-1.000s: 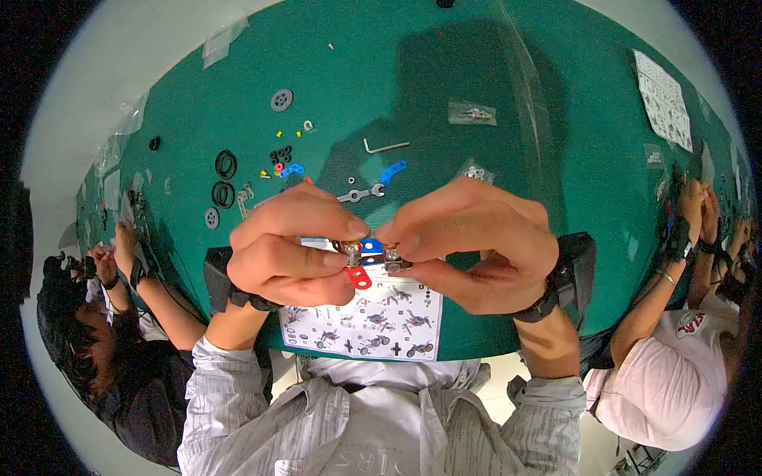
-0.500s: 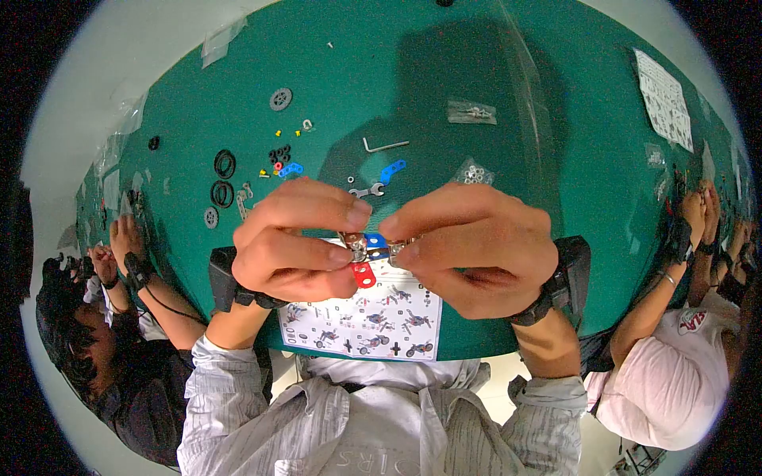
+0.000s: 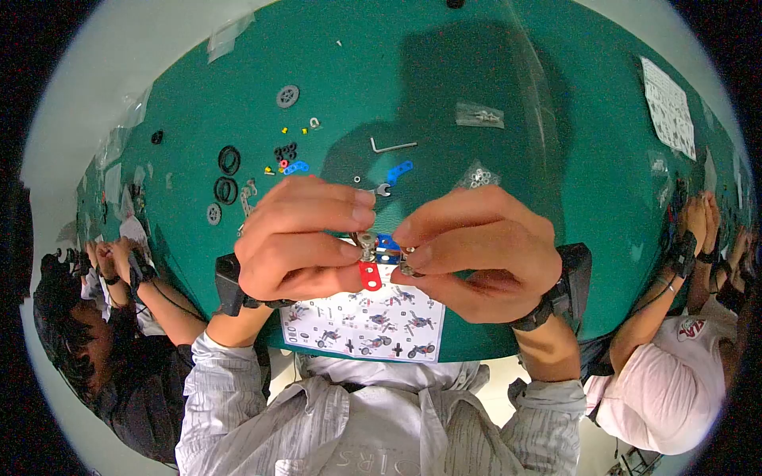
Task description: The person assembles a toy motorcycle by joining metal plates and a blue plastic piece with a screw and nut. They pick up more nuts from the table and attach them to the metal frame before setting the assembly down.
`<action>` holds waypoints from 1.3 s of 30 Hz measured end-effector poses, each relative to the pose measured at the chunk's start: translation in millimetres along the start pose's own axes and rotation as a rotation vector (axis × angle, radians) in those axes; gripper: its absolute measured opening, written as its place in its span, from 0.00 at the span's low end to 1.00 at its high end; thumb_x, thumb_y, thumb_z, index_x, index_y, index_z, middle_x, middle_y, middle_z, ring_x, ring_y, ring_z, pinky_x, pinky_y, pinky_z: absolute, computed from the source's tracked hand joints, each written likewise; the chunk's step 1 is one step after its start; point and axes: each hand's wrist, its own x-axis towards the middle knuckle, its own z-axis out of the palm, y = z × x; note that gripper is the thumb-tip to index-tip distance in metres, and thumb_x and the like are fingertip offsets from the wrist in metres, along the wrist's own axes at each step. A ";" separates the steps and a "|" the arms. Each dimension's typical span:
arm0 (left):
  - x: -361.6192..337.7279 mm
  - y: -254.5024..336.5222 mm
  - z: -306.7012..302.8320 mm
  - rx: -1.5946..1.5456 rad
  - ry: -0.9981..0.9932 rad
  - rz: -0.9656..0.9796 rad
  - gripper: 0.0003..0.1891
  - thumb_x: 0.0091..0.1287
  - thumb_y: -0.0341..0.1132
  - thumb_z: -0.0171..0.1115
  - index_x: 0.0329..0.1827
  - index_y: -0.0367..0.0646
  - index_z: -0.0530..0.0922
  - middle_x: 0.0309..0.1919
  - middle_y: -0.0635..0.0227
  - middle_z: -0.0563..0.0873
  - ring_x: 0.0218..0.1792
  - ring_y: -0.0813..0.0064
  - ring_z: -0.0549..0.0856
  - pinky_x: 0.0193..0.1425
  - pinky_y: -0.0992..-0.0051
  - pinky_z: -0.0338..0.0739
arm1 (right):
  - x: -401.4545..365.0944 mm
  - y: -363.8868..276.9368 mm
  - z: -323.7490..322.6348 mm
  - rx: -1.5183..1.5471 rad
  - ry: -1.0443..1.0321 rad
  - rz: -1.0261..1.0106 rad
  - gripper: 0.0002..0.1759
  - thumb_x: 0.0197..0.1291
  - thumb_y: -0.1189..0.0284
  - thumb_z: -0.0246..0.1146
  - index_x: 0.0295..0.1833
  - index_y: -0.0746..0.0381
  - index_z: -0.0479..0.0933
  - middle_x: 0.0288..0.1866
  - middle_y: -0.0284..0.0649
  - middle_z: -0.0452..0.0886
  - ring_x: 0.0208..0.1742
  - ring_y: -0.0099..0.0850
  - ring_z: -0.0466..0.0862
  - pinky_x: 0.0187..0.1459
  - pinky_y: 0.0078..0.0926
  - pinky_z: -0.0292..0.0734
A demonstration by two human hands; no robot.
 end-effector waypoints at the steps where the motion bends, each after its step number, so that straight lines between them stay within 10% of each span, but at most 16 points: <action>1: 0.0 -0.2 0.1 -0.006 -0.001 0.001 0.14 0.54 0.29 0.79 0.41 0.40 0.83 0.46 0.58 0.89 0.43 0.58 0.91 0.43 0.67 0.85 | -0.2 0.1 0.0 -0.004 -0.002 0.000 0.21 0.45 0.84 0.81 0.45 0.62 0.82 0.43 0.49 0.87 0.37 0.33 0.89 0.34 0.23 0.82; 30: -2.7 3.0 -1.7 -0.021 -0.005 0.014 0.16 0.52 0.26 0.79 0.42 0.39 0.83 0.45 0.58 0.89 0.43 0.60 0.91 0.42 0.68 0.87 | 5.7 -2.7 2.6 0.023 -0.043 0.096 0.26 0.43 0.80 0.83 0.50 0.63 0.82 0.48 0.49 0.86 0.47 0.38 0.87 0.45 0.28 0.82; 39: 3.8 -7.6 -20.0 -0.022 0.184 -0.089 0.16 0.54 0.21 0.76 0.43 0.36 0.80 0.45 0.52 0.88 0.45 0.64 0.90 0.49 0.70 0.85 | 3.2 6.7 1.9 0.071 0.329 0.544 0.18 0.60 0.78 0.71 0.55 0.65 0.78 0.48 0.42 0.83 0.48 0.29 0.83 0.44 0.24 0.80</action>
